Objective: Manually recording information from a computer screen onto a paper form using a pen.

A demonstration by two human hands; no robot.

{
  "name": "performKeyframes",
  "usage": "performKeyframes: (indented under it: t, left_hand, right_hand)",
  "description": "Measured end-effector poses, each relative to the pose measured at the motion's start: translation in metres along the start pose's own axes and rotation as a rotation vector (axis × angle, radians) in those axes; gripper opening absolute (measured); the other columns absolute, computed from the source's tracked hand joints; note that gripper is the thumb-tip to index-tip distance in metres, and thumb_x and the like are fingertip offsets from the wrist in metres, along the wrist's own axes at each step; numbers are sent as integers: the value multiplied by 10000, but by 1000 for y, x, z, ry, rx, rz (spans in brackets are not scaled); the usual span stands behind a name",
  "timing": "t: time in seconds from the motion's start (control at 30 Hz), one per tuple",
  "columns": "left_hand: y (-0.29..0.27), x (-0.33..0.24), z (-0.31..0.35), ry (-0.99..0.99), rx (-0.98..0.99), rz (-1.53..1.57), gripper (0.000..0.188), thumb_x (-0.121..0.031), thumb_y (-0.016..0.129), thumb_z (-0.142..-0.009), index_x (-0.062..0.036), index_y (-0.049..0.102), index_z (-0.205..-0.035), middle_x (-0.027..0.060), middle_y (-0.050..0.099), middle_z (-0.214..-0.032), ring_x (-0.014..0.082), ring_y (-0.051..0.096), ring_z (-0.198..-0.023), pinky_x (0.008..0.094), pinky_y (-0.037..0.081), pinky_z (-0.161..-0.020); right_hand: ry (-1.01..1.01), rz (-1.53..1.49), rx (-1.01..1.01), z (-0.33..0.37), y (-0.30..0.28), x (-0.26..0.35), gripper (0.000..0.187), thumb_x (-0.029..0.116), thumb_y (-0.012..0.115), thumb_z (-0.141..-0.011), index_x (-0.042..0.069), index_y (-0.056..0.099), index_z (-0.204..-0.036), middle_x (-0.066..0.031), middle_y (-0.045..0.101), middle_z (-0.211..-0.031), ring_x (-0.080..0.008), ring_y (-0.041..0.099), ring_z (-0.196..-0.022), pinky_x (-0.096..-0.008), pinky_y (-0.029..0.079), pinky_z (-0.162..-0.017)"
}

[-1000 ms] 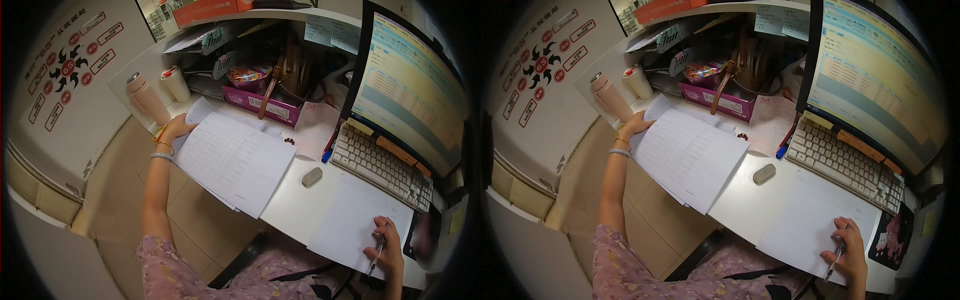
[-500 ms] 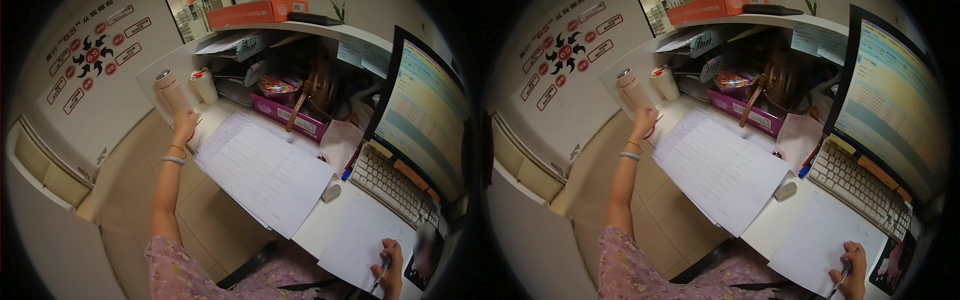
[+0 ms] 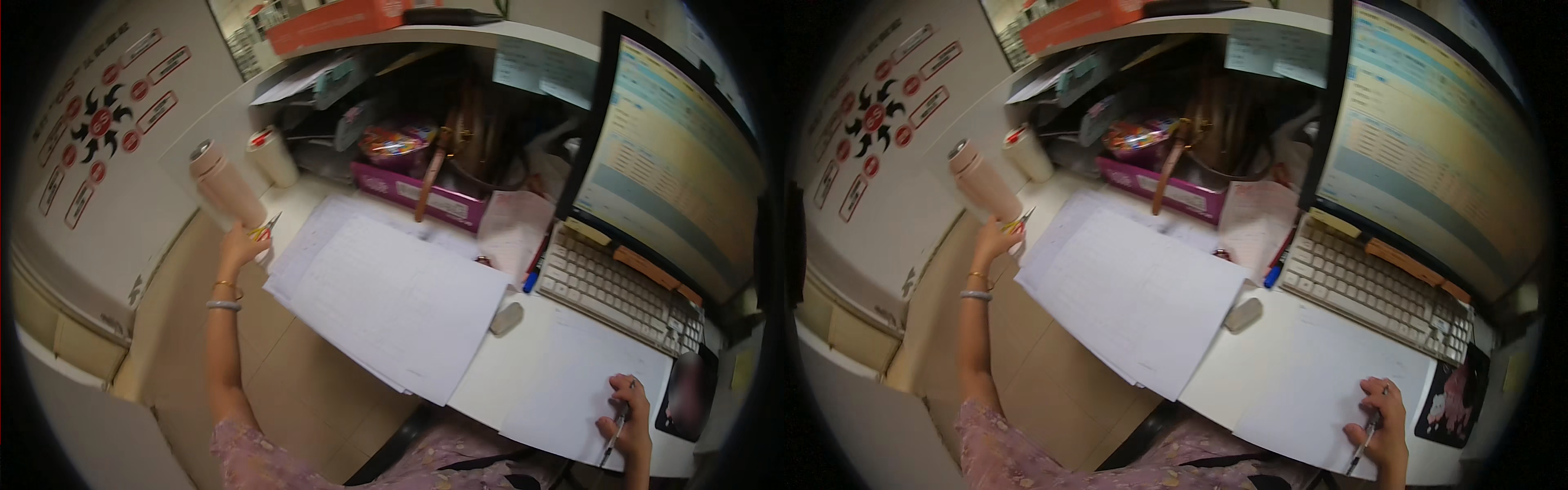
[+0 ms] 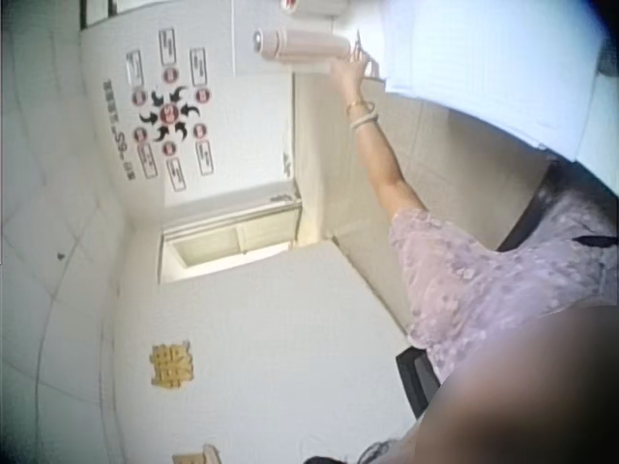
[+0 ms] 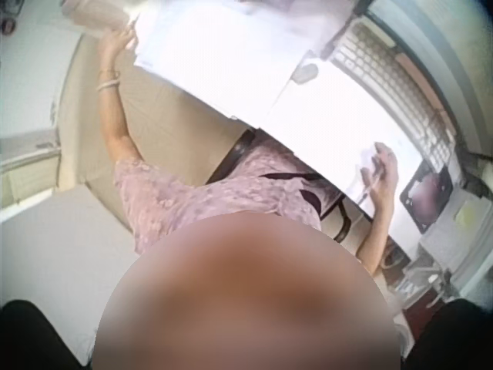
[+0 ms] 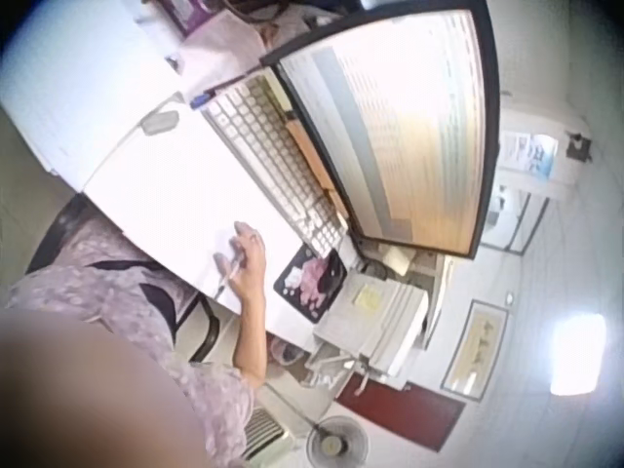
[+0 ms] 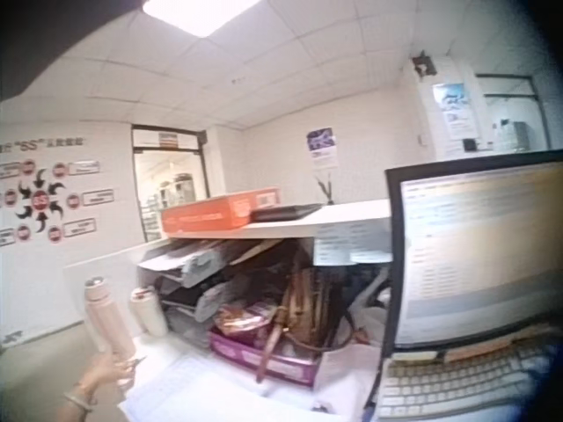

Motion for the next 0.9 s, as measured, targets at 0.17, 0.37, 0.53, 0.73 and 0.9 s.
performKeyframes:
  t: [0.17,0.37,0.53,0.73,0.9]
  left_hand:
    - [-53,-62,25,44,79,235,771,-411,820,-617,11,562,-1208,208,685,-1031,278,683,-907,350,538,-797]
    - [-130,-297,122,836,-282,451,609,-343,823,-680,-9,552,-1111,143,673,-863,278,672,-790,385,536,-728]
    - [-102,-457,132,930,-296,194,562,-365,822,-674,-12,554,-1020,192,655,-982,364,631,-967,422,522,-844]
    - [-67,-543,119,1021,-495,135,486,-316,832,-660,0,633,-971,193,650,-975,343,623,-956,373,520,-832]
    - [-35,-580,91,1143,-716,57,239,-104,629,-787,-38,708,-1002,192,617,-1109,329,579,-1075,362,520,-825]
  right_hand:
    - [-81,32,52,-4,1,8,478,235,851,-592,82,571,-948,-131,646,-1185,-390,543,-1161,-508,389,-1024]
    - [-118,99,63,-3,-1,16,485,247,868,-602,90,577,-958,-122,641,-1215,-384,545,-1163,-508,407,-1008]
    - [-170,132,75,-3,2,19,487,254,869,-611,92,579,-967,-130,644,-1214,-379,554,-1159,-503,407,-1016]
    - [-192,147,80,-4,3,22,479,246,873,-604,92,578,-948,-131,650,-1209,-375,567,-1141,-494,415,-1005]
    - [-185,153,74,-5,-1,22,473,260,876,-606,95,581,-936,-127,659,-1193,-373,580,-1121,-489,422,-990]
Point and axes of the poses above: each hand's wrist, its own z-axis away from the middle knuckle, its own y-axis out of the palm, x = y × z, the point moved 7 cm from there along -z, towards the middle knuckle
